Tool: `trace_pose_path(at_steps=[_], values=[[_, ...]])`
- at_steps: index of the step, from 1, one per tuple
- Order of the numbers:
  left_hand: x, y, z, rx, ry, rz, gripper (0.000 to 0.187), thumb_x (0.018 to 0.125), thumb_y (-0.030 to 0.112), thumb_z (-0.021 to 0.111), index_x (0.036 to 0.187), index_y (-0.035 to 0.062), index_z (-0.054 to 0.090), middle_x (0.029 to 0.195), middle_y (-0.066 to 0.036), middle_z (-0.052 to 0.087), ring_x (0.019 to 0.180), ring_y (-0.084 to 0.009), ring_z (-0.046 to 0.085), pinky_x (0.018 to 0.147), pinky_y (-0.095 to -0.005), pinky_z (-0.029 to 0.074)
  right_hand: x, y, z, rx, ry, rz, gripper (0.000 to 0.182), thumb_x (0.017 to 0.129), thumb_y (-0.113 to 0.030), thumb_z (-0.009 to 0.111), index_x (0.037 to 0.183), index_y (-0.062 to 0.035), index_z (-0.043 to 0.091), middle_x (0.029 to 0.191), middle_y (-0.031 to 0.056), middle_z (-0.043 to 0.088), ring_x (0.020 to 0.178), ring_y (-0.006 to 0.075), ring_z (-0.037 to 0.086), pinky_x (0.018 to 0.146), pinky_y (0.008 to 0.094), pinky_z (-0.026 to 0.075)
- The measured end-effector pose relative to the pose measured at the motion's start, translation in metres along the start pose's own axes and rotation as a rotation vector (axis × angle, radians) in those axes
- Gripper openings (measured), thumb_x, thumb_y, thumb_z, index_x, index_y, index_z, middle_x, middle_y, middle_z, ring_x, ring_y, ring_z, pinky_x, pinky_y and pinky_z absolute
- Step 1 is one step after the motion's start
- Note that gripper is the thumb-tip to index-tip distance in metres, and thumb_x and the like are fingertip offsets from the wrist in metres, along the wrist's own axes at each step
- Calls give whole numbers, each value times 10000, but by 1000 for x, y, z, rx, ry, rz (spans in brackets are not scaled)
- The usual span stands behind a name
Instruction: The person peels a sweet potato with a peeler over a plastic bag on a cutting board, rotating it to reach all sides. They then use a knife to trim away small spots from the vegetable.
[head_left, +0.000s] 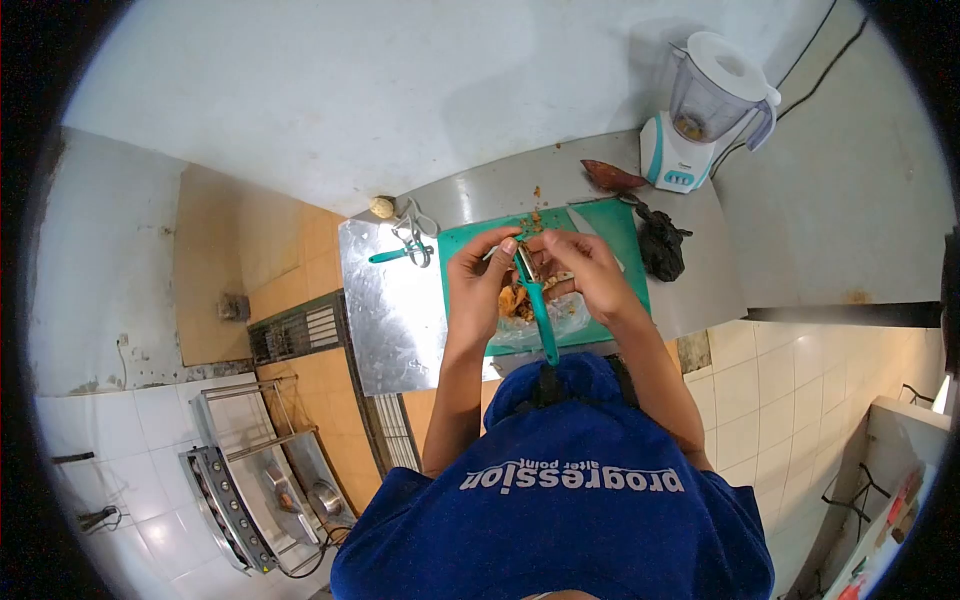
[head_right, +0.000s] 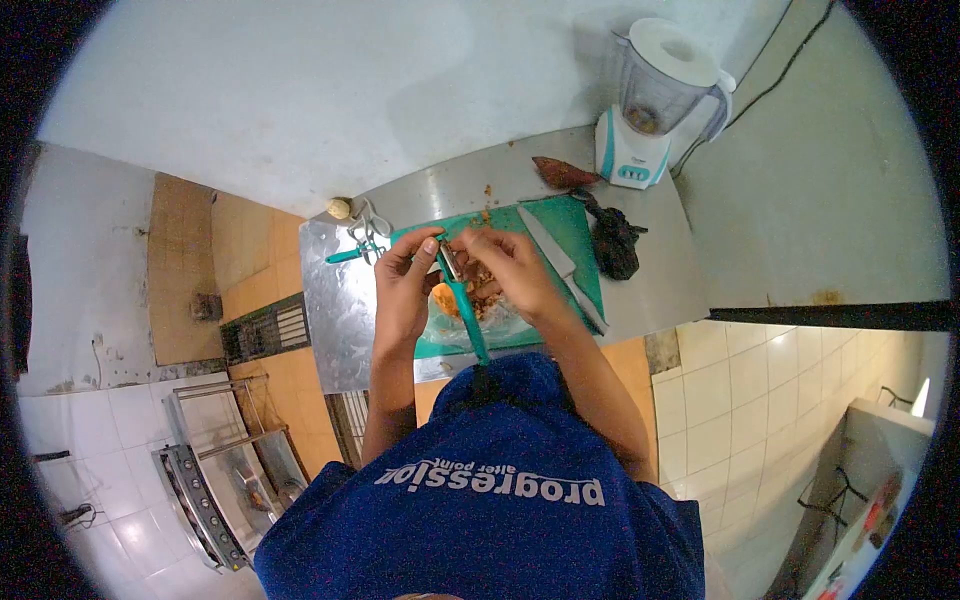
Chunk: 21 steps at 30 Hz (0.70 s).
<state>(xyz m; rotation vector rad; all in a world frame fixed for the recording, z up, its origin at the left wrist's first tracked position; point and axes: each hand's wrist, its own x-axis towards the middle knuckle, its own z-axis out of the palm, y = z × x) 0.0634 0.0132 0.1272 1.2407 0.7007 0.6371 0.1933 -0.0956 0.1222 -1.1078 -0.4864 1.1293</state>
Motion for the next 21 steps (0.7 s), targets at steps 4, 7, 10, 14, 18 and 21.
trace_pose_path(at_steps=[4,7,10,14,18,21], values=[[0,-1,0,-35,-22,-12,192,979,169,662,1093,22,713,818,13,648,699,-36,517,590,-197,406,2,2,-3,76,-33,94,377,1008,-337,580,1121,10,674,903,67,678,807,151,668,645,315,601],[-1,-2,-1,-15,-14,-1,185,980,163,659,1096,30,714,821,17,647,706,-36,513,599,-203,401,3,8,-4,87,-53,86,367,992,-327,610,1129,9,670,913,70,677,819,146,667,641,315,607],[-5,2,1,9,-11,12,181,981,151,655,1097,25,712,830,14,652,715,-38,515,616,-210,406,1,5,-2,74,-77,80,336,974,-308,641,1119,-7,674,961,57,674,856,140,657,659,301,608],[-9,6,-3,42,-54,39,182,984,137,648,1103,12,705,849,5,661,720,-46,517,634,-212,417,-2,7,0,31,-69,35,323,948,-268,686,1128,0,671,977,58,678,881,134,657,671,290,601],[-11,7,1,81,-80,111,187,988,126,634,1121,8,693,878,2,651,776,-65,549,693,-219,452,-6,1,4,13,-52,19,315,925,-237,725,1127,0,675,983,51,677,889,120,649,686,254,567],[-13,9,8,171,-85,195,180,994,98,608,1122,-1,685,919,-18,639,845,-81,562,755,-234,462,-5,2,3,16,-69,16,284,925,-216,729,1109,-5,684,985,42,675,895,102,633,687,231,533]])
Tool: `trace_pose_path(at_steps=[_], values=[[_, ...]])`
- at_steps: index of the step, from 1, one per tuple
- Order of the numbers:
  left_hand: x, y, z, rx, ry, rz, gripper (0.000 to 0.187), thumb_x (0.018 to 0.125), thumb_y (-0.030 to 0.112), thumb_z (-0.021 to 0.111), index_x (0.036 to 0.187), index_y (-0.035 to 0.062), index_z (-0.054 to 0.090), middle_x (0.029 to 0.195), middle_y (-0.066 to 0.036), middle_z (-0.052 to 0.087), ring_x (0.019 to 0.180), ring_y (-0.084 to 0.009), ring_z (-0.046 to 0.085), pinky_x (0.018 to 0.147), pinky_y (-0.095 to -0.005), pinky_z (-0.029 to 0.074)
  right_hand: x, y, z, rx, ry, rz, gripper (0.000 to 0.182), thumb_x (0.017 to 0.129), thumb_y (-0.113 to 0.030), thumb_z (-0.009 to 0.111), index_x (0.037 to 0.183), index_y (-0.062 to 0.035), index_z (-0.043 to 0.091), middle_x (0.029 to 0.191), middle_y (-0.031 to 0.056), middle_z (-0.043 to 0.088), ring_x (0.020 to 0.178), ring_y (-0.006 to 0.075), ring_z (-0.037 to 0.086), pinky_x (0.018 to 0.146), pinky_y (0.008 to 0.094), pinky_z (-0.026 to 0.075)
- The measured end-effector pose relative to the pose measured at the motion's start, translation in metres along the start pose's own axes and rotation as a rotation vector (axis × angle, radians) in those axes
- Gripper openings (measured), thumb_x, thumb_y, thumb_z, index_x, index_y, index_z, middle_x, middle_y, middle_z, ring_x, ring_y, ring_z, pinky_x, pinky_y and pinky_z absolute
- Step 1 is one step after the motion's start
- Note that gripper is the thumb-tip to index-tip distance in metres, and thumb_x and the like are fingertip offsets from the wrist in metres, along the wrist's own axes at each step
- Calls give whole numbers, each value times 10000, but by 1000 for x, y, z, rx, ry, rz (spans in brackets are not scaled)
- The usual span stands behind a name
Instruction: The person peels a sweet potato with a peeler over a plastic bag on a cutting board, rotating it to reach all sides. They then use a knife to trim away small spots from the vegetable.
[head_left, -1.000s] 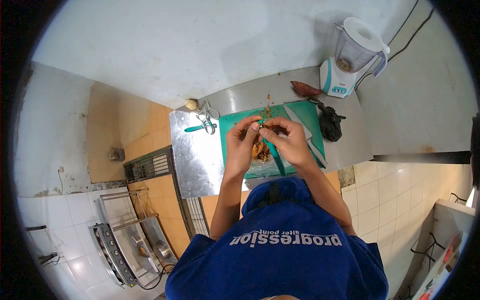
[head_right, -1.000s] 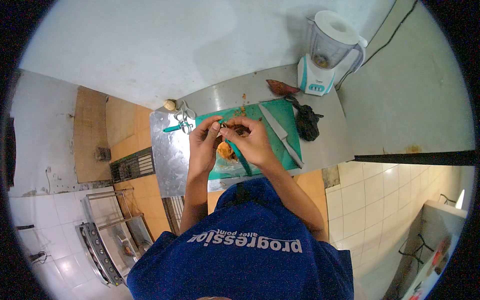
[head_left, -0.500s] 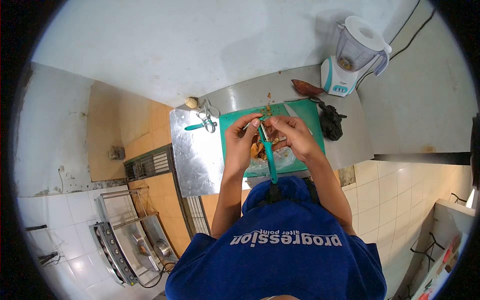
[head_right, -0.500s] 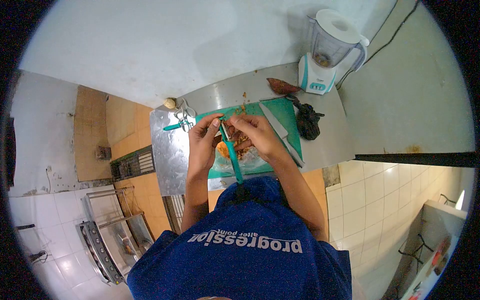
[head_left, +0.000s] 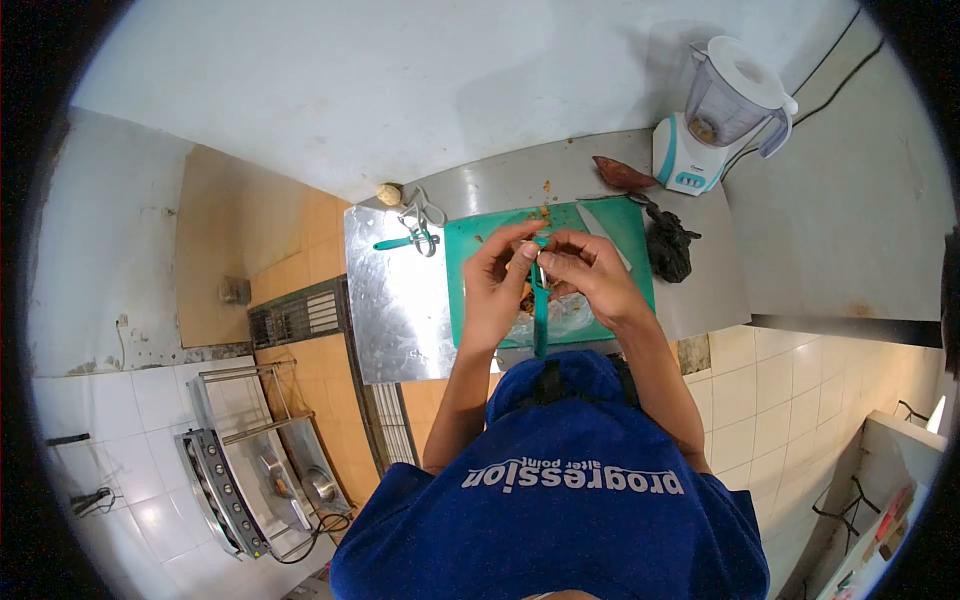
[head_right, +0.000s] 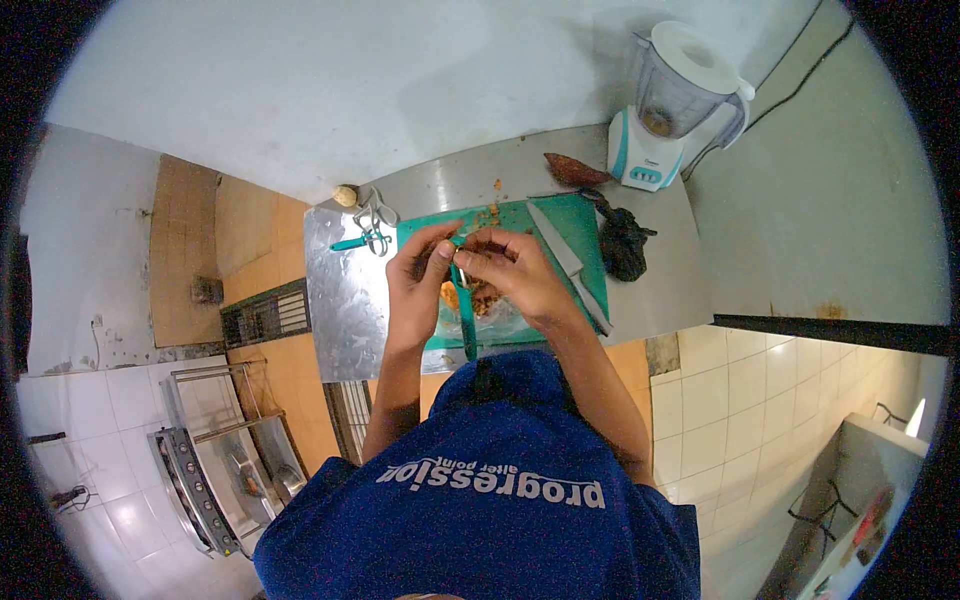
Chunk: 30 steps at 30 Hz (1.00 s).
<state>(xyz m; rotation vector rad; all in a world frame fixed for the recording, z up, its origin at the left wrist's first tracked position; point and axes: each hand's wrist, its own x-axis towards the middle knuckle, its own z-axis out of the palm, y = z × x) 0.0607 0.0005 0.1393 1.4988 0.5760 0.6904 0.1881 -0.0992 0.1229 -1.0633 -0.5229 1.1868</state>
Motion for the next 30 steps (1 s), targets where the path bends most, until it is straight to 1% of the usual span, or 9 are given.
trace_pose_path(at_steps=[5,7,11,14,16,17,19,22,30], values=[[0,-5,6,78,-2,121,159,1000,54,567,1091,-24,672,977,-54,625,909,-98,551,817,-256,454,-1,3,6,26,14,-72,207,935,-159,717,1070,-5,690,969,18,666,899,70,602,735,217,496],[-2,-6,8,-37,29,-66,150,1005,59,561,1070,-28,664,950,-44,631,896,-101,557,815,-255,455,0,7,6,10,60,-80,181,935,-120,710,1064,6,687,960,6,659,890,63,596,785,216,488],[-3,-12,10,-47,45,-86,163,1012,84,565,1078,-28,663,910,-34,632,878,-108,562,815,-253,451,-3,10,12,89,92,-90,155,936,-108,705,1043,2,683,949,-1,651,891,56,588,777,211,483],[-3,-22,9,-103,111,-150,189,1020,127,574,1096,-16,673,867,-9,626,792,-79,545,732,-231,448,-3,9,13,97,71,-141,130,926,-95,714,1008,-4,669,915,-5,646,860,55,592,750,211,486],[-4,-30,8,-519,168,-298,216,1023,170,586,1117,1,684,812,23,595,677,-36,479,591,-205,390,-5,-1,20,-115,107,-198,138,918,-99,726,985,-9,647,864,-15,634,808,51,590,705,207,485],[-5,-32,7,-514,159,-307,216,1023,170,586,1117,1,684,812,23,595,677,-36,479,591,-205,390,-5,2,20,-108,118,-198,138,918,-99,726,985,-9,647,864,-15,634,808,51,590,705,207,485],[-6,-30,6,-392,171,-182,232,1021,194,596,1127,9,687,763,51,564,603,-8,408,506,-199,309,-1,7,19,-132,164,-253,158,910,-101,738,991,-10,638,834,-18,629,771,49,588,671,202,479],[-4,-25,6,-365,162,-211,239,1016,204,607,1125,7,687,738,60,546,591,-7,398,499,-200,291,1,9,14,-23,124,-220,155,911,-97,736,997,-14,637,836,-16,630,769,48,587,666,197,474],[-3,-18,8,-317,132,-181,218,1016,174,603,1118,3,690,800,38,604,631,-10,447,530,-187,348,1,8,13,68,131,-163,158,916,-89,728,1023,-7,646,888,5,651,823,68,609,730,220,499]])
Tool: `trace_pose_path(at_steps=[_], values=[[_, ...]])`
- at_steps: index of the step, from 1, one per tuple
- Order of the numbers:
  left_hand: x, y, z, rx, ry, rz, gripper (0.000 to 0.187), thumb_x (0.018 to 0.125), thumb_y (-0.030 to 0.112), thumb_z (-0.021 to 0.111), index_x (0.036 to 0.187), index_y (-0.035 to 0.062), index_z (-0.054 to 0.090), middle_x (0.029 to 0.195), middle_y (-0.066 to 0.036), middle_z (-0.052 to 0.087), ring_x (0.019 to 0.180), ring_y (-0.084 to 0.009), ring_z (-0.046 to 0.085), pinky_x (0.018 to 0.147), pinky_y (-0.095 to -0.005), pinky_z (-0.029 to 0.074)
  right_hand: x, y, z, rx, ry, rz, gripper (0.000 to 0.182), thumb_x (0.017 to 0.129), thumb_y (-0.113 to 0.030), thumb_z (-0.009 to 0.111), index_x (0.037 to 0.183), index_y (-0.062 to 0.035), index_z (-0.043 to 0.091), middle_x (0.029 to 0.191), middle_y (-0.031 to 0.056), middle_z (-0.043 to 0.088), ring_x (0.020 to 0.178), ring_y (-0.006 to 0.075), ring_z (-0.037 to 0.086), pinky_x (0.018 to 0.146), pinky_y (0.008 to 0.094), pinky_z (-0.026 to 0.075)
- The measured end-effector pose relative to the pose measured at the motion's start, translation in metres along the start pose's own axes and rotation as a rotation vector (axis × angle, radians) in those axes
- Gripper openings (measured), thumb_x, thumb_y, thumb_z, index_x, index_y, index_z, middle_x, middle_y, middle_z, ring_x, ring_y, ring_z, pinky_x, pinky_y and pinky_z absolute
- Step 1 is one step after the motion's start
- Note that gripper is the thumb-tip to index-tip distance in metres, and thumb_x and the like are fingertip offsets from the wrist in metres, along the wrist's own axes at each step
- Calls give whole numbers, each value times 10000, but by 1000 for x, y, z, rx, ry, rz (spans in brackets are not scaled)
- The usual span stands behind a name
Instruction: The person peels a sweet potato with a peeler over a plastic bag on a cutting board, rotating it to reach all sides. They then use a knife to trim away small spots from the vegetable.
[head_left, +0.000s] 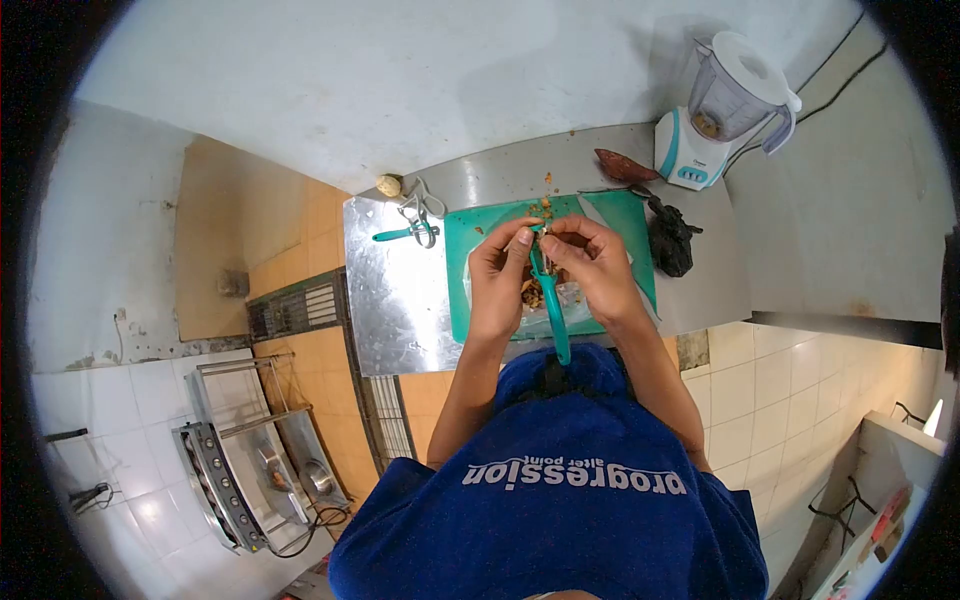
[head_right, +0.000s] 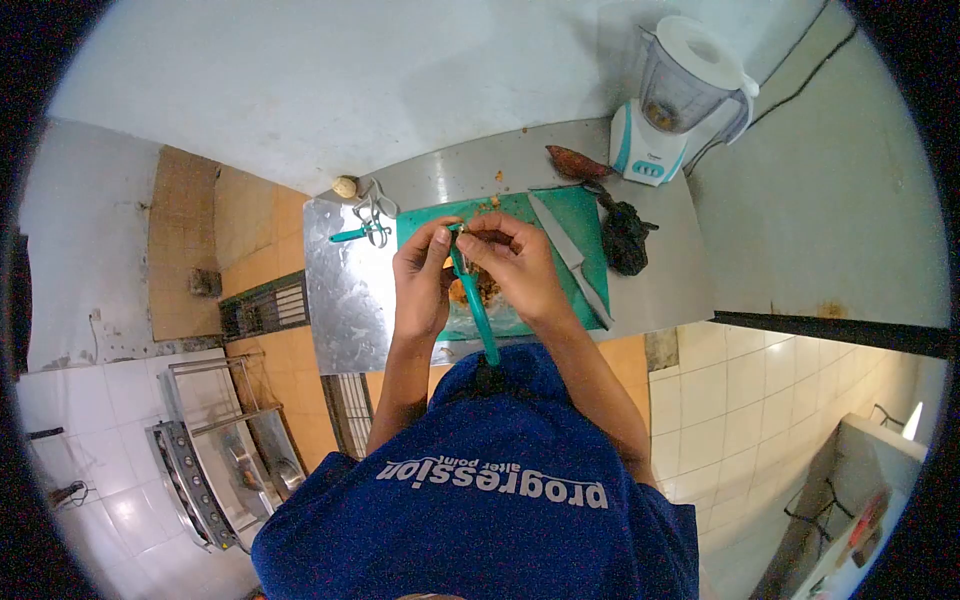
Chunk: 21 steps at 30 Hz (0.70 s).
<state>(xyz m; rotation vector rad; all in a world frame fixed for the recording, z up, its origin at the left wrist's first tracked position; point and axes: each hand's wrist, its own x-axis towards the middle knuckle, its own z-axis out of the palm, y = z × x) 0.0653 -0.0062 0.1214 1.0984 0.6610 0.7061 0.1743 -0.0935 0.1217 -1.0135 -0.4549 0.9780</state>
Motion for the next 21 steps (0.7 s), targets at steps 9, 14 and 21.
trace_pose_path(at_steps=[9,14,21], values=[[-4,7,1,50,-22,57,191,1020,137,589,1112,6,693,860,21,641,700,-19,495,583,-193,386,-3,-2,0,38,-12,34,139,922,-83,714,1024,-8,657,914,7,650,860,70,603,766,221,489],[-5,9,-1,77,-19,21,174,1013,119,594,1103,11,695,823,40,608,680,-15,456,572,-191,349,-3,0,-2,41,-24,52,134,923,-93,715,1022,-19,661,912,2,650,856,65,596,761,215,479],[-2,3,-5,186,-33,91,193,1018,148,590,1119,8,679,863,18,618,739,-34,501,610,-198,405,-3,1,-1,14,-33,24,130,917,-89,721,1011,-21,662,902,-2,650,840,64,593,741,212,472]])
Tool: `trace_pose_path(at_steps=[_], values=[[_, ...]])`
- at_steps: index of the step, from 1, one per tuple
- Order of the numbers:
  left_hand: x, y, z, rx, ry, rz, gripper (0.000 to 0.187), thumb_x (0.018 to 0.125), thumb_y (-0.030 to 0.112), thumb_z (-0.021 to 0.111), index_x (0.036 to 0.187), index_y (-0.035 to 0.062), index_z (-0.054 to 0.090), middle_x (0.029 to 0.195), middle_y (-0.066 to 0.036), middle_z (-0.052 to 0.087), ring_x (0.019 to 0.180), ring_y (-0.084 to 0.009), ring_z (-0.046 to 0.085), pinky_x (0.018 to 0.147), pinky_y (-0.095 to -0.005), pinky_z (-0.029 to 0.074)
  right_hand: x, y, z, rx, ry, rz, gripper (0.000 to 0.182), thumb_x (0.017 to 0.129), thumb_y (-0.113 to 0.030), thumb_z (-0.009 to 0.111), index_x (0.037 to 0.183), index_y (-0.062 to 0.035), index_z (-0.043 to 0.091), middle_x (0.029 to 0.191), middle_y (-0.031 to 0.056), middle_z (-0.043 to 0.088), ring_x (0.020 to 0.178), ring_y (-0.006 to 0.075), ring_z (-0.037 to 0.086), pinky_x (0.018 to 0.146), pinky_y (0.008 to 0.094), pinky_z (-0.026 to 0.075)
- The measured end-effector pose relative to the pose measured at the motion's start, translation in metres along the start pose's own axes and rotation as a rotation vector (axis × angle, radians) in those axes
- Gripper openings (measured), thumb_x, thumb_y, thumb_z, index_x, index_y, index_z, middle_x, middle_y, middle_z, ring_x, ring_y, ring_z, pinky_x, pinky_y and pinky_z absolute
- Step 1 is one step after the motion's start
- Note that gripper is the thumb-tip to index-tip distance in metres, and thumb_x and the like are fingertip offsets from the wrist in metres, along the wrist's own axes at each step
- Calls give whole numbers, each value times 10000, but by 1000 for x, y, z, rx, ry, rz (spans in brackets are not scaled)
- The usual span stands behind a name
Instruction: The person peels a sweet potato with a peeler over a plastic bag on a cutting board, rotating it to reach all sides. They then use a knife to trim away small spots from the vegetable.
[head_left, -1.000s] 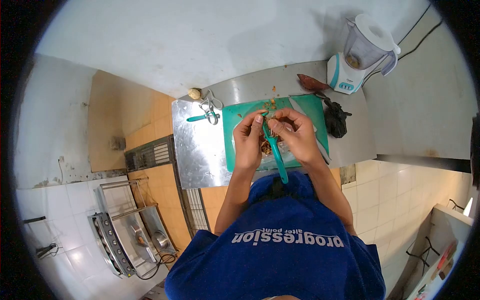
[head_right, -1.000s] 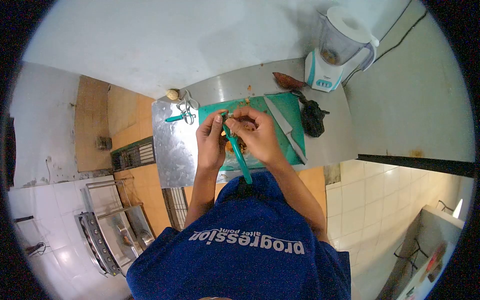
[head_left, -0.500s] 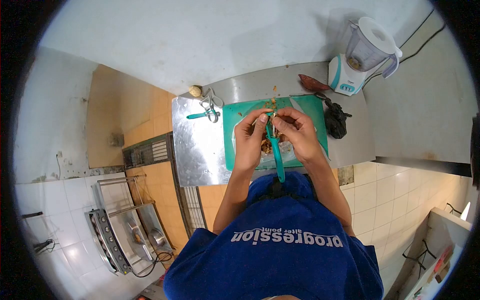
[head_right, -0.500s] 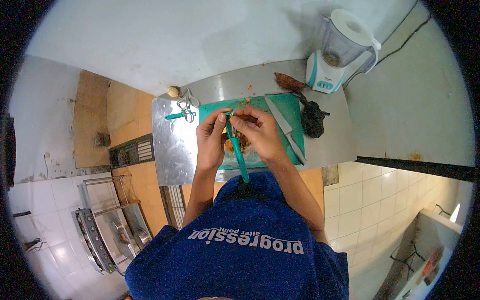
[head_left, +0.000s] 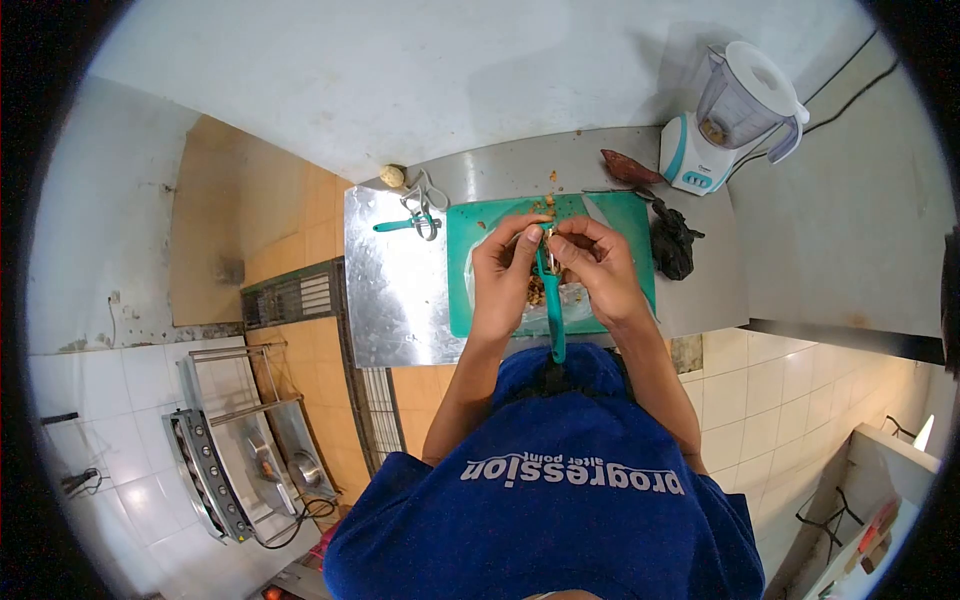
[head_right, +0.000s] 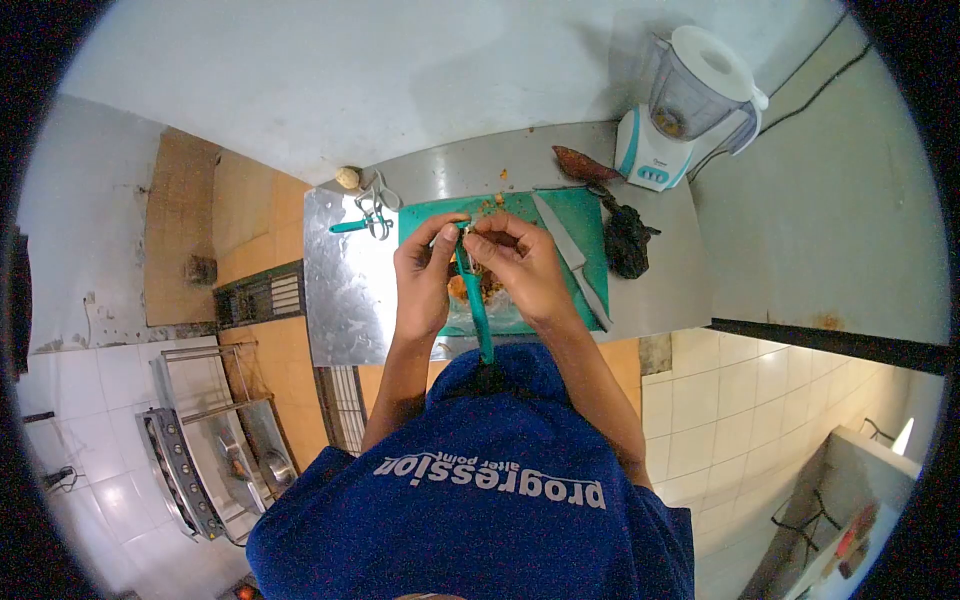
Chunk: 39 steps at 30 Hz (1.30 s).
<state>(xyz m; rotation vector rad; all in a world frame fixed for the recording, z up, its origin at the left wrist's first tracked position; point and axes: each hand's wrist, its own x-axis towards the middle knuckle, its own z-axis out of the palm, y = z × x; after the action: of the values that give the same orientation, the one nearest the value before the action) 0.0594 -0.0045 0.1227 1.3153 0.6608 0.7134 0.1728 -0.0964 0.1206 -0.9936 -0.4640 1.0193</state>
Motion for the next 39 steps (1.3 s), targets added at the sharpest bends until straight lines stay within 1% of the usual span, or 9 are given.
trace_pose_path(at_steps=[1,8,10,16,22,28,31,37,39], values=[[1,-2,0,14,-14,34,227,1026,185,588,1141,8,669,891,-2,629,755,-47,533,601,-202,447,0,0,0,-9,5,-6,132,914,-91,725,1007,-21,662,895,-1,650,833,63,592,733,212,471],[-1,6,5,4,-10,22,249,1031,216,581,1129,3,666,883,6,624,750,-44,523,630,-202,438,2,2,-7,-104,-3,14,125,908,-107,737,963,-25,660,850,-1,647,765,53,590,633,209,468],[-2,13,6,-4,-4,-95,190,1034,128,552,1099,-2,673,911,2,642,823,-51,534,731,-219,445,2,1,-6,-91,-6,25,120,905,-106,740,946,-26,661,839,6,652,750,56,597,607,212,479],[2,-4,7,-117,-7,-34,212,1039,147,549,1100,-18,667,921,-12,650,821,-62,544,724,-226,460,2,2,-4,-30,2,31,122,898,-110,749,941,-30,667,835,13,656,754,71,616,614,220,517],[1,-8,7,-174,5,-77,212,1040,156,551,1103,-10,669,912,-11,644,806,-61,541,698,-226,459,3,4,-5,-51,21,68,133,895,-122,753,950,-35,669,834,7,650,747,74,619,604,233,541],[-1,2,14,-39,47,-17,202,1042,142,545,1110,-2,670,876,12,626,790,-48,522,682,-220,441,3,1,0,11,70,112,184,904,-174,749,1002,-29,690,833,8,655,752,79,627,611,229,547],[0,-2,15,-92,46,9,198,1043,139,543,1111,1,667,862,22,610,783,-46,510,675,-216,427,2,0,-2,6,34,131,193,914,-190,738,1015,-28,709,840,10,661,759,84,633,617,234,551],[-1,1,17,8,51,36,193,1041,142,545,1106,5,664,851,27,587,769,-47,489,656,-219,406,4,4,-8,-40,12,138,177,921,-197,733,989,-34,720,844,4,663,753,88,630,623,246,550],[-1,-3,15,-52,37,0,194,1040,145,545,1101,7,666,851,25,589,766,-48,491,651,-218,407,5,6,-9,-33,-8,132,169,922,-193,733,975,-34,716,842,4,663,749,87,627,622,243,545]])
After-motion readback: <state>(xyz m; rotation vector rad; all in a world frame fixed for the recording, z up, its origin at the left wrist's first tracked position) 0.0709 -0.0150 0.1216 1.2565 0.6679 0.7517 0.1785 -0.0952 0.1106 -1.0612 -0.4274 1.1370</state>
